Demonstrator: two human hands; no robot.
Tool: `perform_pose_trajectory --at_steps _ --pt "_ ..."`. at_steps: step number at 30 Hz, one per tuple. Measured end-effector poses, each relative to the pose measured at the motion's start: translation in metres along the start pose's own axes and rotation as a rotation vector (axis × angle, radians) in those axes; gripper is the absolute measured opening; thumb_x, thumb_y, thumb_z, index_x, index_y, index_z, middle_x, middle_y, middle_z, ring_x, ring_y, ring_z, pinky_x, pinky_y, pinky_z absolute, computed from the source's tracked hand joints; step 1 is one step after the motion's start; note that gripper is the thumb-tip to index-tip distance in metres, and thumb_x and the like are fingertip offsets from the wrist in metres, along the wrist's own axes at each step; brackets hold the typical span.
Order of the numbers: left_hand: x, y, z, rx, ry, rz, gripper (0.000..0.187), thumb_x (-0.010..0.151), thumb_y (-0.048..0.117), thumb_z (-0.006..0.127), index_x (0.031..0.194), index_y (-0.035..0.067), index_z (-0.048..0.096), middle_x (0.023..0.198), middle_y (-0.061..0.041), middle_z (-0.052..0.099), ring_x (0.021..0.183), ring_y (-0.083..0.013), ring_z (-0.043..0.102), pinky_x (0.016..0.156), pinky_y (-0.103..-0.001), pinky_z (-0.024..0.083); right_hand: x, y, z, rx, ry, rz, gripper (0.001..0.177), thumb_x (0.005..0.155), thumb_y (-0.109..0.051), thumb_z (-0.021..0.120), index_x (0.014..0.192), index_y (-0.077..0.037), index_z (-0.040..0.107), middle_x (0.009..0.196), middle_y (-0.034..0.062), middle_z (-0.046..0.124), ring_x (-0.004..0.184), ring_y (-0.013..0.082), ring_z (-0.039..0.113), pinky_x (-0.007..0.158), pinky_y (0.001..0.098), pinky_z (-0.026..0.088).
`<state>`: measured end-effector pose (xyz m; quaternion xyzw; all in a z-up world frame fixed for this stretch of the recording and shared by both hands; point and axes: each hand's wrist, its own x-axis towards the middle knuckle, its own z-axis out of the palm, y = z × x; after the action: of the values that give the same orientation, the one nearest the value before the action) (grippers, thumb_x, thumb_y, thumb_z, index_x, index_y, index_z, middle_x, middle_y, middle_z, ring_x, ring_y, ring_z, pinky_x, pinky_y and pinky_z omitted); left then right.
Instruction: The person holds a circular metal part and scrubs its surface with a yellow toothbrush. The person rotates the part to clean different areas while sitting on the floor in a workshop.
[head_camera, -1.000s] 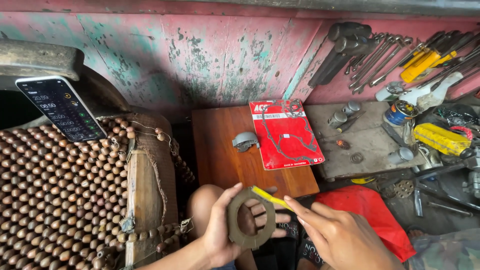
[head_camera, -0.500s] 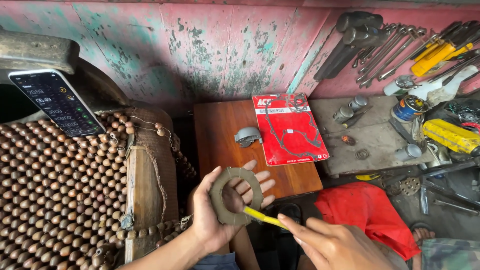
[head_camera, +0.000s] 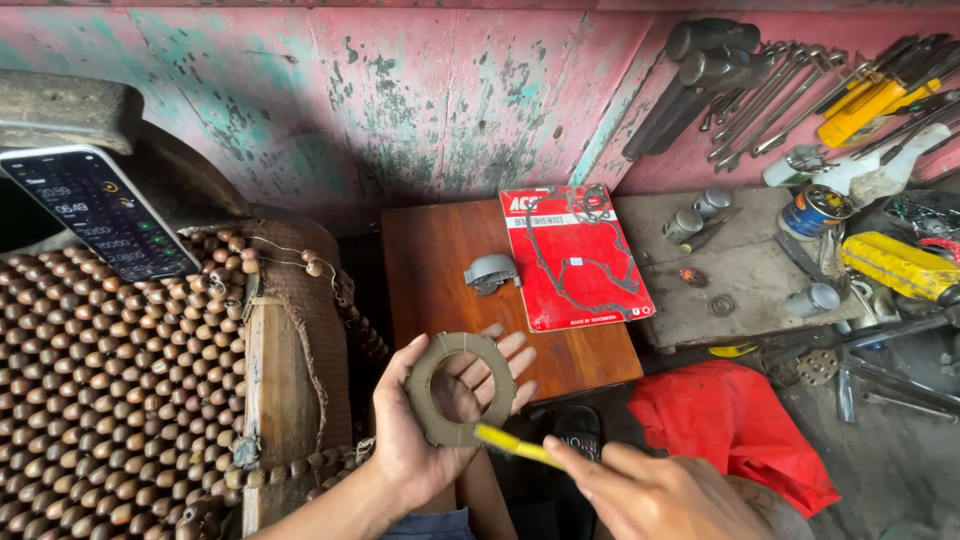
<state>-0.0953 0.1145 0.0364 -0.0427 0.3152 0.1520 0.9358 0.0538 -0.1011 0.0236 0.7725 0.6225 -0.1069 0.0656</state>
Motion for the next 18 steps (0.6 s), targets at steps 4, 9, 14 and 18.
perform_pose_trajectory --at_steps 4,9,14,18 --pt "0.012 0.000 -0.017 -0.027 -0.112 -0.013 0.087 0.083 0.044 0.044 0.148 -0.014 0.045 0.151 -0.040 0.050 0.143 -0.0466 0.048 0.115 -0.053 0.036 0.004 0.005 -0.018 0.016 0.011 0.044 0.062 0.096 -0.035 0.058 0.156 -0.040 0.043 0.083 -0.0017 0.056 0.066 0.0368 0.070 0.049 0.0597 0.056" --pt "0.003 -0.001 -0.001 -0.009 -0.006 -0.031 0.086 0.084 0.046 0.039 0.146 -0.011 0.048 0.151 -0.035 0.052 0.145 -0.0434 0.048 0.117 -0.057 0.035 0.004 -0.007 -0.014 0.084 -0.081 0.018 0.065 0.095 -0.036 0.058 0.157 -0.048 0.041 0.082 -0.0021 0.055 0.059 0.0390 0.068 0.048 0.0610 0.055" --pt "-0.003 0.000 0.005 -0.030 0.024 -0.006 0.081 0.084 0.044 0.038 0.143 -0.011 0.049 0.149 -0.034 0.053 0.143 -0.0436 0.049 0.119 -0.058 0.034 0.007 -0.009 -0.012 -0.033 0.012 0.065 0.061 0.097 -0.033 0.051 0.157 -0.038 0.041 0.078 -0.0006 0.051 0.051 0.0373 0.066 0.047 0.0634 0.055" --pt "0.000 0.001 0.002 -0.045 0.017 -0.034 0.084 0.082 0.045 0.041 0.145 -0.009 0.050 0.151 -0.032 0.054 0.144 -0.0418 0.050 0.117 -0.056 0.035 0.009 -0.010 -0.012 0.019 0.015 -0.045 0.064 0.093 -0.033 0.062 0.154 -0.042 0.045 0.081 -0.0030 0.052 0.054 0.0362 0.067 0.039 0.0612 0.055"
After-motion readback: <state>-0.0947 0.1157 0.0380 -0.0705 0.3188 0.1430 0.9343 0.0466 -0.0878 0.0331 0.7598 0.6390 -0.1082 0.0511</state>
